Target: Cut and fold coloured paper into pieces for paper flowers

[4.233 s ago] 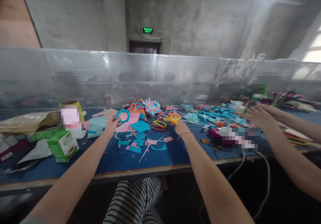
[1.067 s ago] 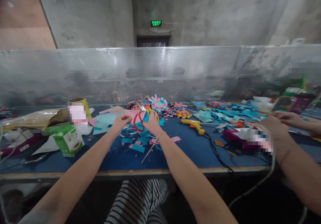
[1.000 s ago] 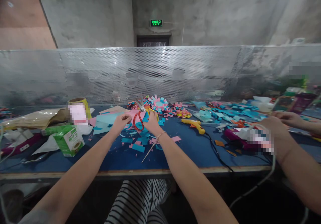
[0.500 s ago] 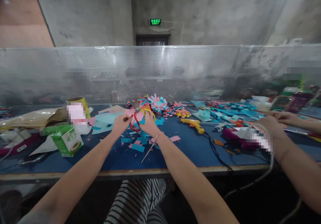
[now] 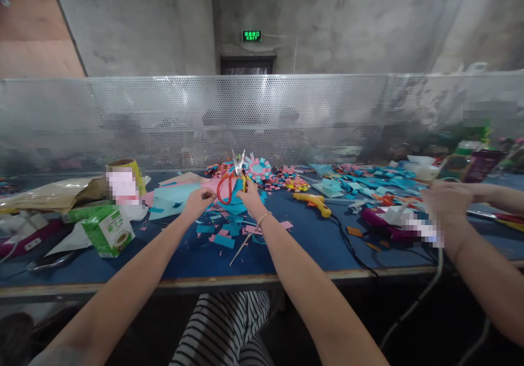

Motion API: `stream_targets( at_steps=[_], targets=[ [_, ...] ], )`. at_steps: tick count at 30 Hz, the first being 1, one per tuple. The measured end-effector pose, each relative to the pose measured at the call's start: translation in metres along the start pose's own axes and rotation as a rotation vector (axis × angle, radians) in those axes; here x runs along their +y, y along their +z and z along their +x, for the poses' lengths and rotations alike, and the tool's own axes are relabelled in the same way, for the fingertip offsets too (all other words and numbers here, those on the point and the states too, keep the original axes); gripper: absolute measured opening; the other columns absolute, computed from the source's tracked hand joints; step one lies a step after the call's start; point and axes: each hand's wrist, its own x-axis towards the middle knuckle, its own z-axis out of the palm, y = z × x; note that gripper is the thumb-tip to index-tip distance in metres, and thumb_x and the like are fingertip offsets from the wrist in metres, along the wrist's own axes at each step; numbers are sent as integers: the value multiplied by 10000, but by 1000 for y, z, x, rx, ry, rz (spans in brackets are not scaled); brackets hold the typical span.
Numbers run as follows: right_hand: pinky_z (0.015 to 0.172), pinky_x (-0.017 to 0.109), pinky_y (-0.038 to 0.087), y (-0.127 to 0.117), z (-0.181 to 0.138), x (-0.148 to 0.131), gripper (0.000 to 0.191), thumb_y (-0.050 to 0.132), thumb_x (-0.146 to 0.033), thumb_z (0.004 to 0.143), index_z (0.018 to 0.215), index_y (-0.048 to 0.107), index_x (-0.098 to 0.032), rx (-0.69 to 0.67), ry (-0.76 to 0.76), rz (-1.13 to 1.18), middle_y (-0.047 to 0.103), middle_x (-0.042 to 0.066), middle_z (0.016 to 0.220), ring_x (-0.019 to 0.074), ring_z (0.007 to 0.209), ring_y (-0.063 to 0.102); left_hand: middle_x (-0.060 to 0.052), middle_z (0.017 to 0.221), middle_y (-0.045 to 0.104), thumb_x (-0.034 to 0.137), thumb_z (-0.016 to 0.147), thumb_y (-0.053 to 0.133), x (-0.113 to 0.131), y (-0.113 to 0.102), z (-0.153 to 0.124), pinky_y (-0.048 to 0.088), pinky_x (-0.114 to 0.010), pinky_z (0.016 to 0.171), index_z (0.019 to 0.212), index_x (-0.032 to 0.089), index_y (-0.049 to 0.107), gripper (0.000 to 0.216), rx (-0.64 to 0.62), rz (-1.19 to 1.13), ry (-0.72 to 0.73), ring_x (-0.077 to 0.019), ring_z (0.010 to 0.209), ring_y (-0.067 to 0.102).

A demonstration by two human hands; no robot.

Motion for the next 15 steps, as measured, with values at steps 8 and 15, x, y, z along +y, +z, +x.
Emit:
stream_targets(
  at_steps=[8, 15],
  targets=[
    [519, 219, 349, 4, -2, -8, 483, 487, -113, 476, 942, 519, -234, 4, 60, 167, 464, -35, 713, 106, 639, 426, -24, 669, 619, 161, 536, 634, -1, 10, -1, 438, -269, 648, 735, 130, 619, 202, -155, -417, -18, -131, 648, 549],
    [501, 201, 356, 9, -10, -24, 339, 524, -116, 476, 800, 508, -214, -85, 281, 400, 493, -51, 661, 76, 571, 448, -3, 629, 587, 206, 530, 708, 17, 4, -11, 421, -229, 598, 764, 116, 637, 260, -313, -903, -171, -82, 593, 521]
  ],
)
